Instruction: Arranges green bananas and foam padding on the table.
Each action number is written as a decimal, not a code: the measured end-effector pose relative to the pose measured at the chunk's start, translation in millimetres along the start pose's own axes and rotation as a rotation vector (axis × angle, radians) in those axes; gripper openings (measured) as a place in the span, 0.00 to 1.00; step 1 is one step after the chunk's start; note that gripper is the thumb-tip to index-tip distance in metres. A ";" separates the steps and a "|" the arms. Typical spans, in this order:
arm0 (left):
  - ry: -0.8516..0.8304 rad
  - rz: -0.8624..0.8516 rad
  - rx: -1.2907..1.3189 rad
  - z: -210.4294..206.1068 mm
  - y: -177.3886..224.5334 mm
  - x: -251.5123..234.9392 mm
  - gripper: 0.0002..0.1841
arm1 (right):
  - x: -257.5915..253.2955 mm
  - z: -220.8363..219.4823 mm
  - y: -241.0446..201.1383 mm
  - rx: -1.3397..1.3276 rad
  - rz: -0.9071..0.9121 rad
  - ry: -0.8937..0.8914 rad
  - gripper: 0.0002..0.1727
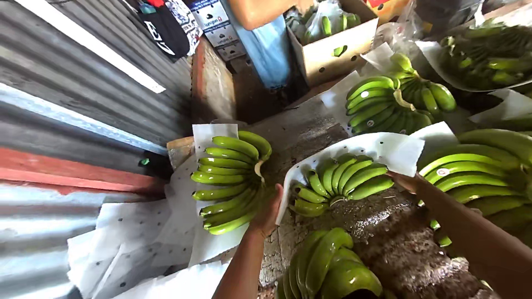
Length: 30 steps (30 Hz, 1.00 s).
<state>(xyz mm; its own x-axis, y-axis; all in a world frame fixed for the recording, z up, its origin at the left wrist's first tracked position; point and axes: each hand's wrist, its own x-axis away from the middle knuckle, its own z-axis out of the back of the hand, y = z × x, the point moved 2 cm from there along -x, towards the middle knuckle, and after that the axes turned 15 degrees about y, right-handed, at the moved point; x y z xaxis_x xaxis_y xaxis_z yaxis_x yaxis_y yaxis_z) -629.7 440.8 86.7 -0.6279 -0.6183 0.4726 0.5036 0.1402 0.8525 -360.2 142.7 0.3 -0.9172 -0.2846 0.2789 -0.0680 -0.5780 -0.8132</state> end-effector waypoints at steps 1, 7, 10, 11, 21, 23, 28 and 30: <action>-0.004 -0.015 -0.096 -5.4 8.8 5.6 0.37 | 2.9 3.3 -4.2 0.211 0.191 -0.029 0.30; -0.046 0.003 -0.231 -47.1 12.9 49.5 0.36 | 28.4 -11.5 -37.4 0.823 0.345 -0.229 0.36; 0.030 0.139 -0.055 -40.6 -32.2 38.6 0.42 | 22.8 -20.1 -41.9 0.824 0.212 -0.322 0.36; 0.051 0.156 0.004 -39.3 -31.9 36.0 0.42 | 19.6 -18.6 -38.7 0.754 0.195 -0.287 0.36; 0.360 0.022 -0.072 32.4 20.2 -59.0 0.31 | 69.8 -93.5 -42.0 0.427 1.000 -0.203 0.29; 0.496 -0.136 -0.429 50.1 21.7 -94.7 0.23 | 50.4 -107.8 -49.6 0.400 1.134 -0.131 0.23; 0.567 -0.032 -0.787 57.4 27.1 -137.8 0.27 | 26.2 -130.3 -149.0 0.475 1.244 -0.293 0.28; 0.546 -0.024 -0.900 57.2 31.0 -141.0 0.31 | 29.9 -146.6 -164.7 0.587 1.232 -0.592 0.37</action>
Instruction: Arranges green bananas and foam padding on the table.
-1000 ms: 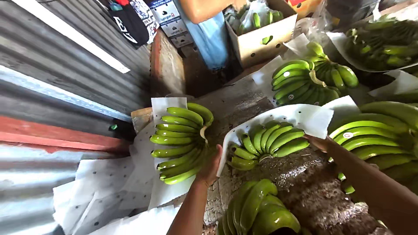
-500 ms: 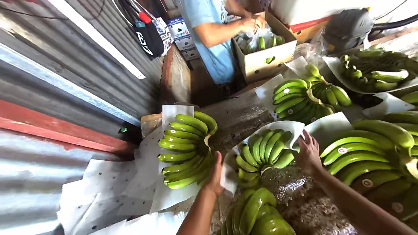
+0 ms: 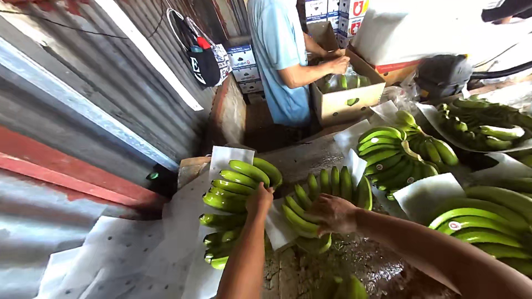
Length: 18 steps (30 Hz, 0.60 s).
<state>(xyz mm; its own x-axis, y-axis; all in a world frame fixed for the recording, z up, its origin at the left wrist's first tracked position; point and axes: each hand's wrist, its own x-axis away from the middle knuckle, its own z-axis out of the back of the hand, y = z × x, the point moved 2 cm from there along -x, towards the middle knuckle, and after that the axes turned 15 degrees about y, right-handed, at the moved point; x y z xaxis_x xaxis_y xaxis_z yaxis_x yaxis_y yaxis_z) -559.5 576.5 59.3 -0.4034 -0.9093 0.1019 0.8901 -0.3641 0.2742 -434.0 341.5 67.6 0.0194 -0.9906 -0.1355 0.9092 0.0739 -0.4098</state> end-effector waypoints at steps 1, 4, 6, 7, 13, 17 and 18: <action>-0.008 -0.042 -0.074 2.3 2.1 0.0 0.33 | -2.0 -3.8 -3.4 -0.021 -0.004 -0.068 0.40; -0.012 -0.141 -0.254 6.2 7.9 -1.7 0.41 | 11.0 -13.8 -2.8 -0.068 -0.115 -0.084 0.39; -0.015 -0.184 -0.293 8.8 11.1 -4.5 0.45 | 19.2 -13.3 -0.9 -0.091 -0.131 -0.091 0.34; -0.022 -0.201 -0.293 11.5 11.9 -5.6 0.45 | 21.8 -11.3 0.9 -0.092 -0.099 -0.103 0.34; -0.041 -0.239 -0.248 29.4 -11.9 -13.1 0.37 | 38.6 -28.6 16.9 0.060 0.046 0.062 0.18; -0.032 -0.314 -0.282 40.5 -30.2 -16.8 0.34 | 19.0 -16.6 14.3 0.043 -0.041 0.233 0.15; -0.031 -0.338 -0.303 43.5 -33.3 -17.6 0.34 | 8.4 -6.0 13.9 -0.009 -0.131 0.241 0.16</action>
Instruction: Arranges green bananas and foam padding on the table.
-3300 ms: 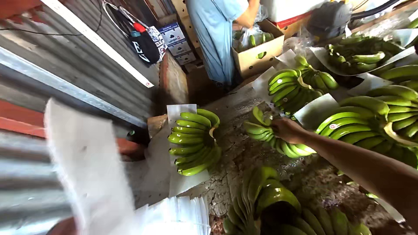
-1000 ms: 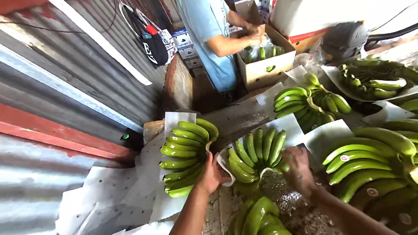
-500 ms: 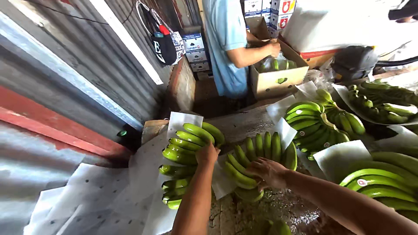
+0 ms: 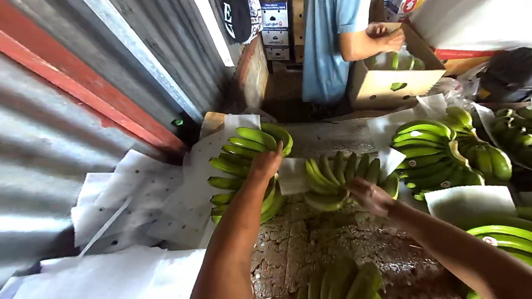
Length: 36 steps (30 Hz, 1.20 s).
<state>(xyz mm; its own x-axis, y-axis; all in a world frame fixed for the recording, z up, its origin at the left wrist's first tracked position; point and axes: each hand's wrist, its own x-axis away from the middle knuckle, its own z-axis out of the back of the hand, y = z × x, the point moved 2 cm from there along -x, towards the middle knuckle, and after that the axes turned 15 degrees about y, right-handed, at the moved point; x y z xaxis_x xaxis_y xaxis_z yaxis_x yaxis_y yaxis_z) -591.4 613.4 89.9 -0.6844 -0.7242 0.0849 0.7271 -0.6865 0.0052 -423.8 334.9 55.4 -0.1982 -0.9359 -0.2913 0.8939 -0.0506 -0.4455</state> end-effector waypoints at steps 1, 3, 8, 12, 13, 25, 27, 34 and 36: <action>-0.002 -0.014 -0.015 2.9 -1.8 0.6 0.34 | -14.8 9.2 -2.1 -0.056 -0.127 -0.009 0.17; 0.011 -0.015 -0.006 9.8 -2.0 3.3 0.38 | -45.1 18.2 -1.4 -0.172 -0.330 0.077 0.18; 0.109 -0.007 0.149 23.2 9.5 3.7 0.34 | -115.8 2.5 -18.3 -0.273 -0.762 0.202 0.16; 0.138 0.074 0.294 34.0 31.0 1.9 0.31 | -124.8 -6.1 -24.3 -0.325 -0.849 0.203 0.26; 0.134 0.081 0.297 40.7 36.2 9.2 0.30 | -110.7 1.7 -28.3 -0.356 -0.816 0.191 0.31; 0.355 0.439 0.152 72.0 -94.4 413.4 0.41 | 249.9 70.4 -180.3 -0.227 -0.258 0.301 0.17; 0.268 0.561 0.176 53.8 -104.9 444.7 0.45 | 253.6 56.2 -206.3 -0.166 -0.068 0.222 0.23; 0.414 0.525 0.204 30.8 -95.5 485.2 0.43 | 302.2 29.5 -234.4 0.064 -0.144 -0.092 0.48; 0.541 0.259 0.259 32.7 -53.8 474.3 0.39 | 303.6 33.7 -230.1 0.120 -0.320 -0.170 0.50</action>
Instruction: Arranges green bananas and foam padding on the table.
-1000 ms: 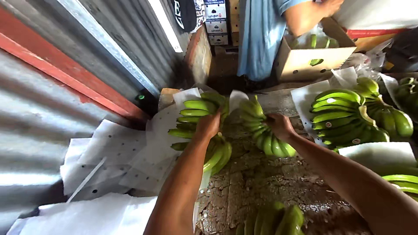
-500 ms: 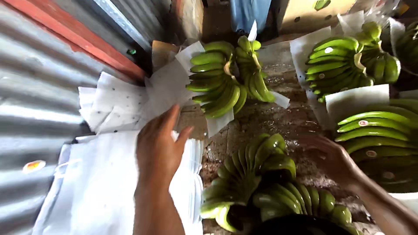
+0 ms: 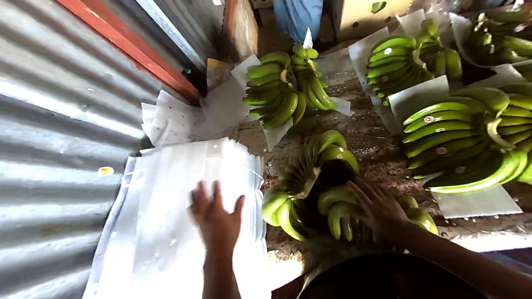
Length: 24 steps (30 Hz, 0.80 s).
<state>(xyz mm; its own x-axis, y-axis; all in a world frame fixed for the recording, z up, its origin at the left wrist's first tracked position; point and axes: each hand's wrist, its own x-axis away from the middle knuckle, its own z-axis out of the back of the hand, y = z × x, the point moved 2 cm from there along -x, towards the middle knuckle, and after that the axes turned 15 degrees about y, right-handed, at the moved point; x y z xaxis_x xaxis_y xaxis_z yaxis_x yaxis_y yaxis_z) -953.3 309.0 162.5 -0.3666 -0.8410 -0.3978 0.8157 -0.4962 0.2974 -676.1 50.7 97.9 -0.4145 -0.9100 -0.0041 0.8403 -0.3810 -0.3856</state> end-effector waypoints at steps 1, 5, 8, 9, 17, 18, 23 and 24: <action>-0.048 -0.105 0.080 -10.2 28.5 5.1 0.40 | -2.9 4.1 -0.7 0.018 -0.096 -0.105 0.53; -0.385 -0.392 0.059 -64.9 126.8 30.0 0.52 | -3.2 17.0 11.0 0.059 -0.234 -0.248 0.49; -0.524 -0.357 -0.107 -89.7 130.2 5.1 0.37 | 19.2 28.3 42.3 -0.001 -0.200 -0.065 0.43; -0.533 -0.330 -0.089 -92.1 124.7 -10.3 0.35 | 27.3 29.8 54.6 -0.036 -0.194 0.016 0.41; -0.390 -0.146 -0.072 -91.2 88.6 -96.4 0.32 | 31.6 42.3 123.1 -0.091 -0.522 -0.046 0.57; -0.324 -0.131 -0.049 -76.6 84.7 -93.8 0.32 | 31.6 41.8 132.8 -0.097 -0.532 -0.050 0.60; -0.088 0.192 -0.190 12.8 -0.6 -34.1 0.38 | 15.0 28.3 181.0 -0.012 -0.523 -0.110 0.62; -0.118 0.287 -0.238 24.5 -20.8 -15.8 0.41 | 10.6 25.5 186.4 0.009 -0.537 -0.099 0.59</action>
<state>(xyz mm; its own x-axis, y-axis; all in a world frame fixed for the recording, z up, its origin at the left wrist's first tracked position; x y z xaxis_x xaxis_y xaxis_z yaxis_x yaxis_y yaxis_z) -975.4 327.3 183.9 -0.1462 -0.9643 -0.2210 0.9685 -0.1850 0.1666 -514.9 -34.2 49.6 -0.7516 -0.5979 0.2786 0.5226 -0.7975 -0.3015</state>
